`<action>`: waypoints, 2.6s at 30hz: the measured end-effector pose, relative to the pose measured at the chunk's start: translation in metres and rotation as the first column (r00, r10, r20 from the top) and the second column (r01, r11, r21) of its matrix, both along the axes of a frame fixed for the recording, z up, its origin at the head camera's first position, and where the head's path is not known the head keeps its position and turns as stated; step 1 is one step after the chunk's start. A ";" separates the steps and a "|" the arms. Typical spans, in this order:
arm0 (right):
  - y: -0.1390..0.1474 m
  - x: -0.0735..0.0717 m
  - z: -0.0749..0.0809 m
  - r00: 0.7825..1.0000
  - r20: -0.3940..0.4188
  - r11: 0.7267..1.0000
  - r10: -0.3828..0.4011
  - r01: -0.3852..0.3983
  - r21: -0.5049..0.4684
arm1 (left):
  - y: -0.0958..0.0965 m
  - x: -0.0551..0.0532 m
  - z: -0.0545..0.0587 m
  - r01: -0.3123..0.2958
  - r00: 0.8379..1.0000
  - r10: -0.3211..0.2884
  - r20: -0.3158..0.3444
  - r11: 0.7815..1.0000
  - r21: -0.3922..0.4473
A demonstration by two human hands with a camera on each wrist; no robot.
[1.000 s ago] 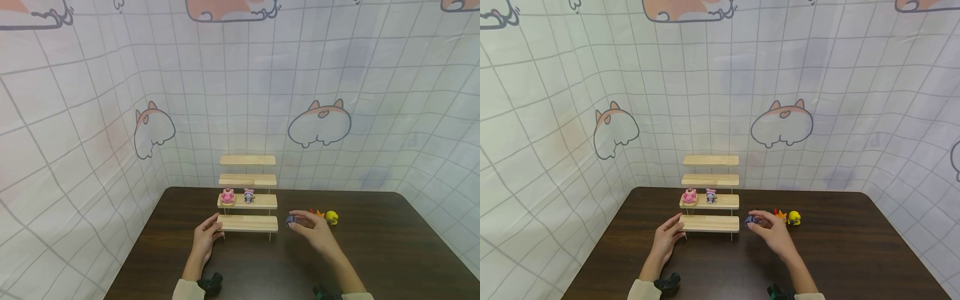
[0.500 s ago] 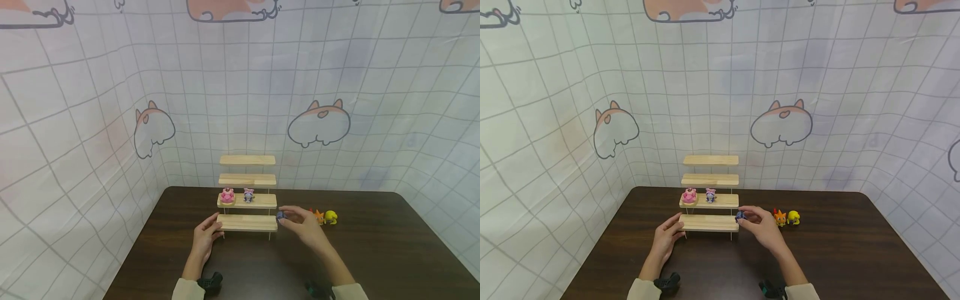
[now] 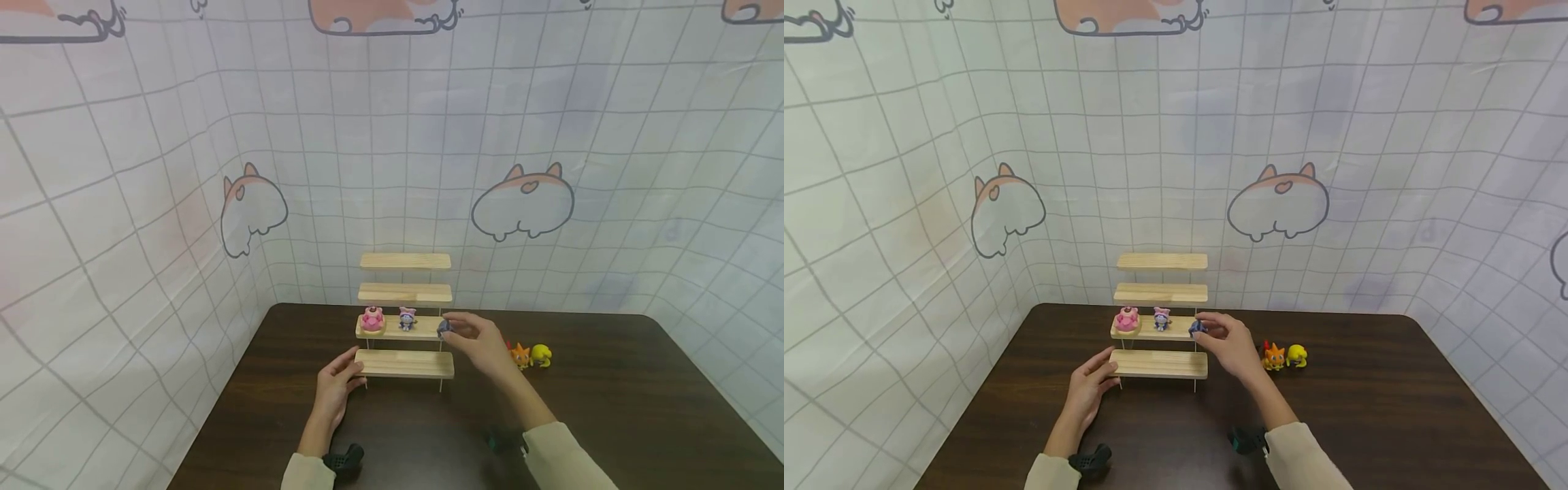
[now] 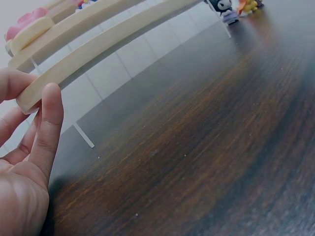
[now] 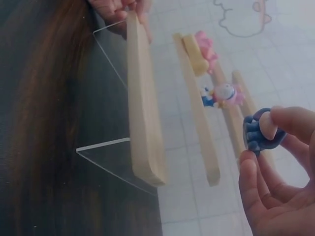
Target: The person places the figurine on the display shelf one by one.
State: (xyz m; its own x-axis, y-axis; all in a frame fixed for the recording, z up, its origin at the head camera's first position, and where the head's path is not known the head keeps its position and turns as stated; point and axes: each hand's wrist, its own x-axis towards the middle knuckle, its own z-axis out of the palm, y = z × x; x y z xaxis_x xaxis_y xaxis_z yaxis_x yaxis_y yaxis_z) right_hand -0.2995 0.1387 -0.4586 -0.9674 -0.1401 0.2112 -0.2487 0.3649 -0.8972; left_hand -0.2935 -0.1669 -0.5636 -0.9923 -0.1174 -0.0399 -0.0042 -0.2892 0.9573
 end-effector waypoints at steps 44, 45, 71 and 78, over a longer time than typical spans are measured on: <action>-0.014 -0.035 -0.007 0.998 0.064 0.997 -0.024 0.018 0.078 | 0.001 -0.001 0.001 0.000 1.000 0.000 0.000 1.000 0.009; -0.014 -0.035 -0.007 0.998 0.063 0.996 -0.025 0.020 0.083 | 0.001 -0.001 0.000 0.000 1.000 0.000 0.001 1.000 0.009; -0.014 -0.037 -0.009 0.998 0.059 0.995 -0.023 0.017 0.100 | 0.002 -0.001 0.000 -0.002 1.000 0.002 0.004 1.000 0.009; -0.011 -0.033 -0.005 0.998 0.065 0.996 -0.011 0.005 0.092 | 0.001 0.001 0.001 0.008 1.000 -0.008 -0.001 1.000 0.008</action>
